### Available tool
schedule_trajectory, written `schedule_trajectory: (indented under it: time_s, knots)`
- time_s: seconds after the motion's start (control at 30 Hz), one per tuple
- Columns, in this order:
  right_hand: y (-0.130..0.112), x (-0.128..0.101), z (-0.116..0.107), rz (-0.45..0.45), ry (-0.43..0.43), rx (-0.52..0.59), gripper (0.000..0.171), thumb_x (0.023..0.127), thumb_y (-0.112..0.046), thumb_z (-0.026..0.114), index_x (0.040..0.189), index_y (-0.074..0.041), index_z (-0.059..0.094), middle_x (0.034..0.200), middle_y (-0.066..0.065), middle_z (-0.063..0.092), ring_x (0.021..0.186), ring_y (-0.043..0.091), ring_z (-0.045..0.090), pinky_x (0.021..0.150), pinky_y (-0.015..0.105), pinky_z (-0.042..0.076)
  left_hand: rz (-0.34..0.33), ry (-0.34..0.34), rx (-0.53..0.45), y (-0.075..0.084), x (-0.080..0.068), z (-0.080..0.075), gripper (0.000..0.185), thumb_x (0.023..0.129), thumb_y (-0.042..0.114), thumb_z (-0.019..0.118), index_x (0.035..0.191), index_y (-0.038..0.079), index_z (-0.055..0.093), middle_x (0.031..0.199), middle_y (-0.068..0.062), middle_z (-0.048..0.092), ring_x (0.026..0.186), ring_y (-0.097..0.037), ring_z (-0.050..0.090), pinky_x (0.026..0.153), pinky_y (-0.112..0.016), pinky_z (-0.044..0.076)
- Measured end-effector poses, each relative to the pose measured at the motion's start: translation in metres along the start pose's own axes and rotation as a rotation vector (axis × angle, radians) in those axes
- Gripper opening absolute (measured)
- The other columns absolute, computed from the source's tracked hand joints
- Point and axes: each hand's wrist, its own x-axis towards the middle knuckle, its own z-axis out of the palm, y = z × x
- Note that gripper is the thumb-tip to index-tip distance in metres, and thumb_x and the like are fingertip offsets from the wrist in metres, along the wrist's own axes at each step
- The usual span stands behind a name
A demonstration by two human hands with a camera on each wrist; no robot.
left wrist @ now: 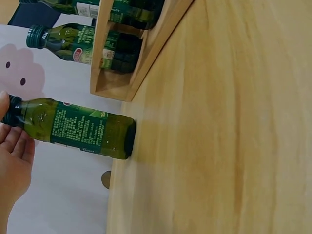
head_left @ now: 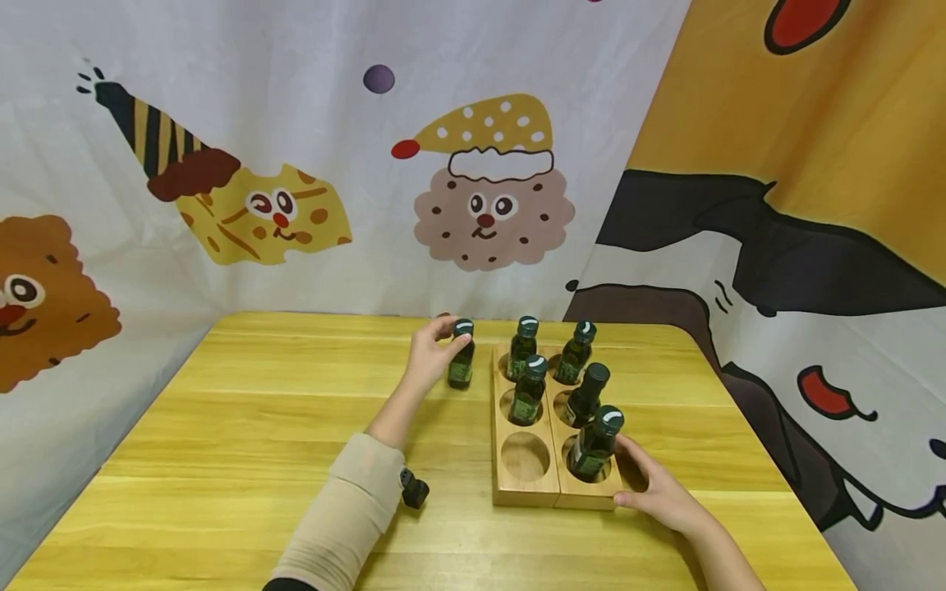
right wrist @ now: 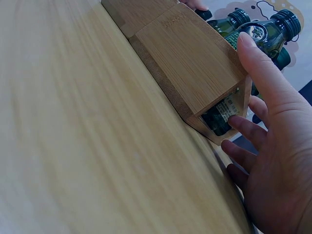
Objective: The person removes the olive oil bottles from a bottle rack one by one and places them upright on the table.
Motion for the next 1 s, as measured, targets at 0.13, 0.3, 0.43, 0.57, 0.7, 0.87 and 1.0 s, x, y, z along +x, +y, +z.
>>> schedule_trajectory:
  time_s: [0.13,0.3,0.43,0.57,0.7,0.87,1.0]
  knots:
    - [0.0,0.0,0.0,-0.005,-0.001,-0.001,0.086,0.08,-0.013,0.077,0.146,0.008,0.026,0.142,0.035,0.033,0.125,-0.011,0.027,0.099,0.006,0.019,-0.002,0.004,0.001,-0.001,-0.001,0.0,0.029,0.086,0.009,0.072,0.113,-0.002,0.066,0.106,-0.015,0.065,0.1,-0.034,0.059,0.092,-0.045,0.045]
    - [0.001,0.001,0.0,-0.012,-0.002,-0.004,0.086,0.08,-0.011,0.077,0.146,0.008,0.026,0.142,0.035,0.032,0.126,-0.011,0.026,0.099,0.006,0.018,0.002,0.001,0.006,-0.003,0.0,0.0,0.03,0.087,0.01,0.072,0.114,-0.001,0.065,0.106,-0.015,0.065,0.102,-0.037,0.058,0.092,-0.043,0.046]
    - [0.001,0.001,0.0,-0.009,-0.004,-0.009,0.086,0.08,-0.011,0.077,0.146,0.008,0.027,0.142,0.034,0.033,0.125,-0.011,0.027,0.099,0.006,0.019,-0.027,-0.003,0.015,-0.002,0.001,-0.002,0.033,0.087,0.013,0.072,0.117,0.0,0.065,0.109,-0.014,0.065,0.104,-0.034,0.058,0.093,-0.043,0.046]
    - [0.001,0.0,0.0,-0.008,-0.001,-0.012,0.086,0.08,-0.012,0.077,0.146,0.008,0.026,0.142,0.035,0.033,0.125,-0.011,0.026,0.099,0.006,0.018,-0.053,0.007,-0.019,0.006,0.003,-0.005,0.042,0.087,0.021,0.073,0.122,0.002,0.062,0.116,-0.013,0.064,0.109,-0.027,0.055,0.097,-0.046,0.043]
    - [0.002,0.0,0.0,-0.009,0.0,-0.006,0.086,0.08,-0.013,0.078,0.145,0.009,0.026,0.142,0.036,0.031,0.125,-0.012,0.026,0.098,0.006,0.018,-0.032,0.021,-0.045,0.02,0.004,-0.007,0.047,0.086,0.028,0.074,0.126,0.007,0.061,0.119,-0.009,0.063,0.113,-0.022,0.053,0.099,-0.046,0.04]
    - [0.002,0.0,0.0,-0.004,-0.002,0.001,0.086,0.08,-0.012,0.077,0.145,0.01,0.025,0.142,0.037,0.03,0.125,-0.012,0.025,0.098,0.006,0.018,0.005,0.033,-0.067,0.041,0.0,-0.004,0.047,0.086,0.028,0.074,0.127,0.009,0.061,0.118,-0.004,0.065,0.112,-0.019,0.054,0.098,-0.042,0.041]
    - [0.003,0.0,0.0,-0.001,-0.002,0.001,0.086,0.08,-0.012,0.077,0.145,0.01,0.025,0.143,0.037,0.03,0.125,-0.012,0.025,0.098,0.006,0.018,0.054,0.016,-0.094,0.055,-0.007,0.004,0.044,0.086,0.022,0.074,0.125,0.007,0.062,0.116,-0.004,0.065,0.111,-0.023,0.055,0.099,-0.044,0.041]
